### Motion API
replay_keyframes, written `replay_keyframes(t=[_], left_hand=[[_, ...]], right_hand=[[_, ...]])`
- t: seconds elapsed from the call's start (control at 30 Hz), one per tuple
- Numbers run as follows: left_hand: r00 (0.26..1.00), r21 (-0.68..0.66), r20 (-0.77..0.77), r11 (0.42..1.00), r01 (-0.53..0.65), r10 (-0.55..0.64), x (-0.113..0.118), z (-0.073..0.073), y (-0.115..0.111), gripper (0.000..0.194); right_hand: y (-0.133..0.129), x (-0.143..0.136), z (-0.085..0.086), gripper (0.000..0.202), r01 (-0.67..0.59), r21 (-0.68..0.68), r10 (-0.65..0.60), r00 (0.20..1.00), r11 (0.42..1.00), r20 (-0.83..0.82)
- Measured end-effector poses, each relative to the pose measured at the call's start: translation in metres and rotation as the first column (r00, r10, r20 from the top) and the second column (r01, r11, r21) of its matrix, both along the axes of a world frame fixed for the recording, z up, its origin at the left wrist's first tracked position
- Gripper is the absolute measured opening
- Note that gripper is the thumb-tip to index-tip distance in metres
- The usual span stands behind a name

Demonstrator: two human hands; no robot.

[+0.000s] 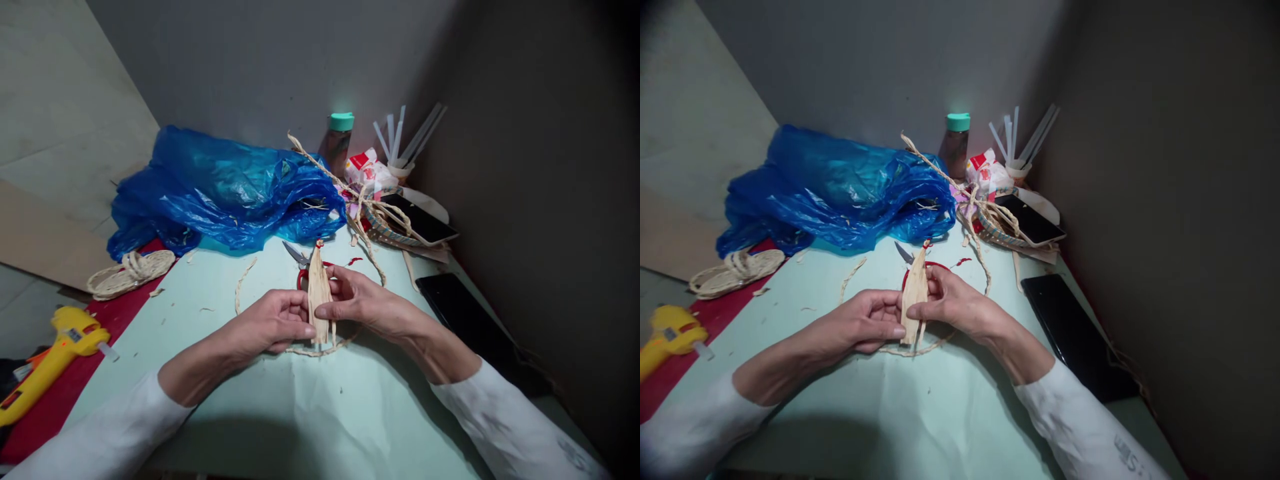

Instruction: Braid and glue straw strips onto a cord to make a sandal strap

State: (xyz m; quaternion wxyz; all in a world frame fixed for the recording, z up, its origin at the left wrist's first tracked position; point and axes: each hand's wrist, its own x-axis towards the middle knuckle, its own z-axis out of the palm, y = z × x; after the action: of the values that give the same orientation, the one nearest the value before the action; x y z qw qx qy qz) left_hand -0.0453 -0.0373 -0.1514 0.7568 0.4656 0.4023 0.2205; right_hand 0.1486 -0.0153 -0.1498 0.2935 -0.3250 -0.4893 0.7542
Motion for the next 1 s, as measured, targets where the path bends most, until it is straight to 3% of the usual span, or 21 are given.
replay_keyframes(t=[0.33, 0.43, 0.57, 0.77, 1.0], left_hand=[[0.994, -0.006, -0.010, 0.994, 0.112, -0.112, -0.017, 0.002, 0.016, 0.033], [1.000, 0.040, -0.006, 0.999, 0.023, -0.023, -0.014, 0.005, 0.021, 0.030], [0.976, 0.123, -0.054, 0.972, -0.202, 0.210, 0.003, 0.006, 0.033, 0.030], [0.977, 0.079, -0.031, 0.975, -0.207, 0.210, 0.014, 0.004, 0.044, 0.024], [0.981, 0.049, 0.008, 0.980, -0.194, 0.193, 0.012, -0.001, 0.040, 0.023]], right_hand=[[0.002, 0.001, 0.002, 0.047, -0.039, -0.008, 0.039, 0.999, 0.999, 0.016], [0.001, -0.001, 0.002, 0.046, 0.009, 0.011, -0.010, 0.998, 1.000, 0.063], [0.002, 0.000, -0.002, 0.047, 0.034, 0.063, -0.041, 0.993, 0.997, 0.109], [0.003, 0.004, 0.002, 0.042, 0.040, 0.128, -0.062, 0.984, 0.991, 0.167], [0.008, -0.004, -0.019, 0.024, 0.258, 0.289, -0.344, 0.888, 0.922, 0.305]])
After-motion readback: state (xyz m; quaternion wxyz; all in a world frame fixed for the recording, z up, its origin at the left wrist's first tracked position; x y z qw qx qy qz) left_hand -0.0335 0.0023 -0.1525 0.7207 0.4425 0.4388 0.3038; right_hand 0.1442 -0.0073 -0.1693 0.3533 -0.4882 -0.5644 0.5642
